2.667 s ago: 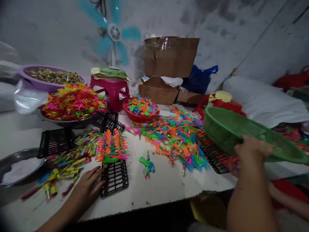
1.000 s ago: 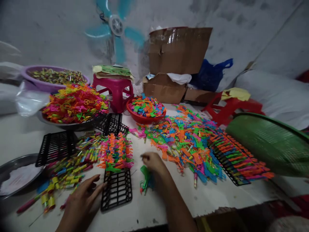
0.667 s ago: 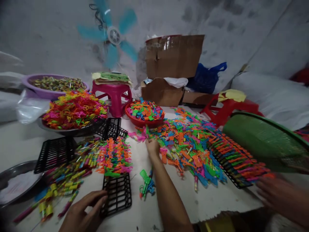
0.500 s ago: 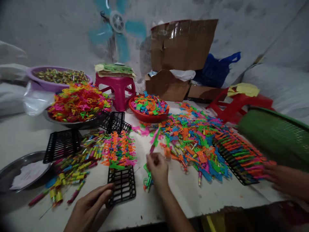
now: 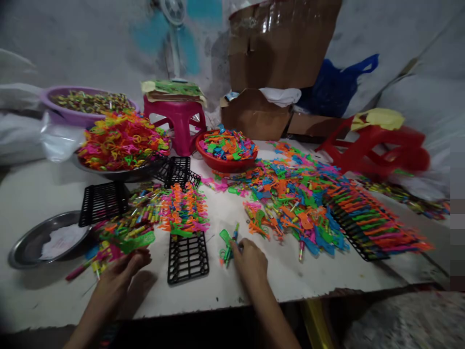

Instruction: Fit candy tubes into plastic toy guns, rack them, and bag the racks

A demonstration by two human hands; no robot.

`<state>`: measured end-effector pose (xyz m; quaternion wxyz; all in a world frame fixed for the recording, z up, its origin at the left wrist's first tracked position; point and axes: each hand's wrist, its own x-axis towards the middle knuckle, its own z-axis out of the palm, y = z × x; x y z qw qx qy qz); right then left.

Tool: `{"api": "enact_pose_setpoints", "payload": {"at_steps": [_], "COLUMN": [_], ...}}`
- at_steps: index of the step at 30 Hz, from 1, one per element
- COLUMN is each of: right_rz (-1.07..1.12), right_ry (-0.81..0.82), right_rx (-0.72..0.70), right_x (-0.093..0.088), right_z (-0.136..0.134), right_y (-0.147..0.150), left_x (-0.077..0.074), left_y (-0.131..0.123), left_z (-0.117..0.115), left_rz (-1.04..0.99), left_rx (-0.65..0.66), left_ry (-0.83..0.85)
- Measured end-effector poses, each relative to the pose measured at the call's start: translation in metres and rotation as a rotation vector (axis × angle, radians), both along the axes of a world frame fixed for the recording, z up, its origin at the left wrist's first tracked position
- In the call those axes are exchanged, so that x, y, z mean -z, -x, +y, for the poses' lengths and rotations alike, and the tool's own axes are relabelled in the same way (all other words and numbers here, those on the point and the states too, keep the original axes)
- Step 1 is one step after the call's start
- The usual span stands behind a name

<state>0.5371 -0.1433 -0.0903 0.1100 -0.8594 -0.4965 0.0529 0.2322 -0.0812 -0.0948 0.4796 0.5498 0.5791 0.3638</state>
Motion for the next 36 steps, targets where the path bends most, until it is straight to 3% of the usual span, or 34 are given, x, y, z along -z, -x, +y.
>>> {"api": "enact_pose_setpoints", "payload": {"at_steps": [4, 7, 11, 15, 19, 23, 25, 29, 32, 36], "right_rz": [-0.165, -0.141, -0.053, 0.252, 0.756, 1.137, 1.125, 0.899, 0.852, 0.789], "right_ry": [-0.204, -0.113, -0.041, -0.093, -0.384, -0.597, -0.600, -0.616, -0.580, -0.494], "right_rx": [-0.363, -0.654, -0.789, -0.737, -0.447, -0.236, -0.252, -0.354, -0.403, -0.471], "right_x": [0.013, 0.017, 0.011, 0.007, 0.012, 0.020, 0.025, 0.039, 0.046, 0.041], "right_z": [0.014, 0.026, 0.030, 0.017, -0.004, -0.010, -0.002, 0.025, 0.040, 0.045], "right_y": [-0.021, -0.035, -0.040, -0.039, -0.026, 0.010, 0.032, 0.057, 0.058, 0.049], "left_x": [-0.005, 0.001, 0.016, 0.029, 0.034, 0.032, 0.033, 0.038, 0.043, 0.046], "left_y": [-0.011, -0.021, -0.033, -0.042, -0.041, -0.039, -0.040, -0.044, -0.046, -0.047], "left_z": [0.005, 0.011, 0.020, 0.021, 0.020, 0.020, 0.018, 0.017, 0.018, 0.018], "left_rz": [-0.028, 0.008, 0.044, 0.120, 0.171, 0.212, 0.221, 0.249, 0.274, 0.315], "left_rx": [0.054, 0.133, 0.261, 0.256, 0.202, 0.193, 0.187, 0.153, 0.152, 0.146], "left_ry": [-0.083, -0.247, -0.470, -0.542, -0.565, -0.588, -0.604, -0.655, -0.697, -0.742]}}
